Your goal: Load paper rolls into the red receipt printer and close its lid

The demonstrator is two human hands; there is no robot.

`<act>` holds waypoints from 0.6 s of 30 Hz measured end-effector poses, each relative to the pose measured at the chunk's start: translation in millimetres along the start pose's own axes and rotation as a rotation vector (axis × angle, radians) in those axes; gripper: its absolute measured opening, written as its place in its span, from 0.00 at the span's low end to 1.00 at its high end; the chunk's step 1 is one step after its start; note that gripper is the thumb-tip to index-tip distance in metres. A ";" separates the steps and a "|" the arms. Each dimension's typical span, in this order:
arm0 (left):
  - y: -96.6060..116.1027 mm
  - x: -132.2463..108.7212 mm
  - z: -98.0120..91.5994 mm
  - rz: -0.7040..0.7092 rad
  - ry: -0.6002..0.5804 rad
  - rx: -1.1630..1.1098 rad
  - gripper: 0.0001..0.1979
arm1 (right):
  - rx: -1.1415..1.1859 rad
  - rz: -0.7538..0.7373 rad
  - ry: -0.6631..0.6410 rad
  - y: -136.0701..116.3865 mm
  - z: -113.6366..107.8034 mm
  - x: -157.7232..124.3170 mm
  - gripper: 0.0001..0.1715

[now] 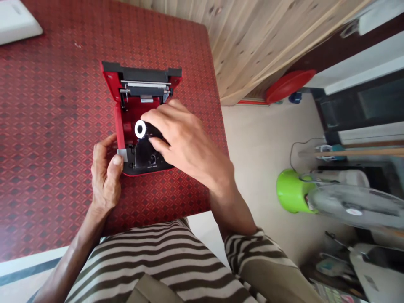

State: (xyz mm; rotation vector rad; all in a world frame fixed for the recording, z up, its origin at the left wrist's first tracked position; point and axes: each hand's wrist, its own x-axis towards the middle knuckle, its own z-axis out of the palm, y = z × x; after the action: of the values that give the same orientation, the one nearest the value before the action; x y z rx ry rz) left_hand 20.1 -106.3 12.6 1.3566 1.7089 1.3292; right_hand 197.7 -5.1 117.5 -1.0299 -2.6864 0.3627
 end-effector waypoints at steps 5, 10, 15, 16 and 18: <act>-1.1 0.7 0.9 -0.011 -0.006 -0.021 0.29 | -0.145 0.055 -0.154 -11.3 23.4 28.7 0.14; 2.4 0.4 0.6 -0.045 -0.004 -0.029 0.28 | -0.195 0.084 -0.306 -8.2 30.6 42.8 0.18; 3.0 -0.4 0.2 -0.058 -0.010 -0.043 0.28 | -0.192 0.026 -0.267 3.9 40.2 44.7 0.19; 2.7 -0.5 0.2 -0.061 -0.009 -0.044 0.28 | -0.176 0.018 -0.244 5.2 41.1 43.7 0.19; 2.4 -0.6 0.2 -0.070 -0.012 -0.044 0.28 | -0.123 0.011 -0.191 6.3 39.4 40.5 0.18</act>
State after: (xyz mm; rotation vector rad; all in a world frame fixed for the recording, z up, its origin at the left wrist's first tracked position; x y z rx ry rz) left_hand 21.3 -106.8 14.7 1.2659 1.6936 1.3087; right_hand 160.1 21.2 84.0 -1.0952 -2.9059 0.3156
